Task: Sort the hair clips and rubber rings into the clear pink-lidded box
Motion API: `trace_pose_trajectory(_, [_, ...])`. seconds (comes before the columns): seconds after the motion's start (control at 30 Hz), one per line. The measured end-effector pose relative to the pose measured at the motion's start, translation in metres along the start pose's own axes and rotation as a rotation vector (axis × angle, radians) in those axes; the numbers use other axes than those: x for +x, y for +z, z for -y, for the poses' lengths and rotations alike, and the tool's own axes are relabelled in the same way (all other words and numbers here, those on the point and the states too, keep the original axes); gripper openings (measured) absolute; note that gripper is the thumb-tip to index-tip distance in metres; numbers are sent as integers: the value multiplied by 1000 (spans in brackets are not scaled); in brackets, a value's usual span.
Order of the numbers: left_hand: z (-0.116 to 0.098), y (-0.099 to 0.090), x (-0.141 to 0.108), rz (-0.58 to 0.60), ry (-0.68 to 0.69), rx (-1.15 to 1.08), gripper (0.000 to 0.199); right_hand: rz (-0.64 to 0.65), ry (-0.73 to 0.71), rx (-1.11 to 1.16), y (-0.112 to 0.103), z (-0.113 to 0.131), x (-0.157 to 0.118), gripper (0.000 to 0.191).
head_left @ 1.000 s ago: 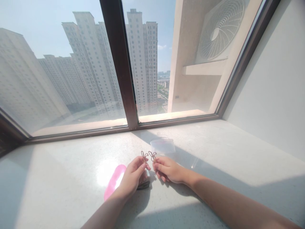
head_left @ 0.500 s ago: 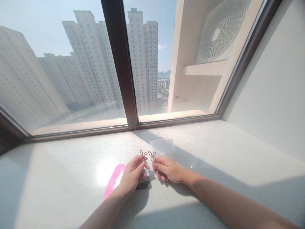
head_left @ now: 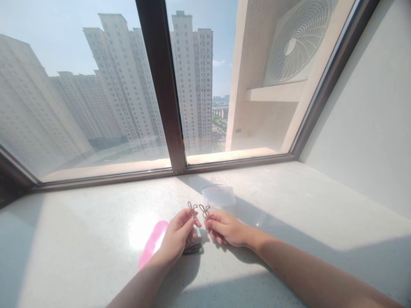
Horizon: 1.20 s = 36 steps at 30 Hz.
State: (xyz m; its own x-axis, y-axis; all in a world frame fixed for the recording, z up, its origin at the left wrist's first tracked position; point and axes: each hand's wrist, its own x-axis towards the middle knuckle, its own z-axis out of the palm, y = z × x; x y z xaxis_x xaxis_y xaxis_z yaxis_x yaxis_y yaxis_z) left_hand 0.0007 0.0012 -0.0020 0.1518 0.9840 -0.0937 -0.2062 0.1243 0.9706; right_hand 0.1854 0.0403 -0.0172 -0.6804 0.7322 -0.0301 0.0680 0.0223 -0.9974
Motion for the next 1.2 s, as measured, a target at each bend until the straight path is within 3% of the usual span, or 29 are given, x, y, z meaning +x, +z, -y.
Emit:
trace_pose_trajectory(0.6, [0, -1, 0, 10, 37, 62, 23, -21, 54, 69, -2, -3, 2, 33])
trace_pose_trajectory(1.2, [3, -5, 0, 59, 54, 120, 22, -45, 7, 130, -2, -9, 2, 44])
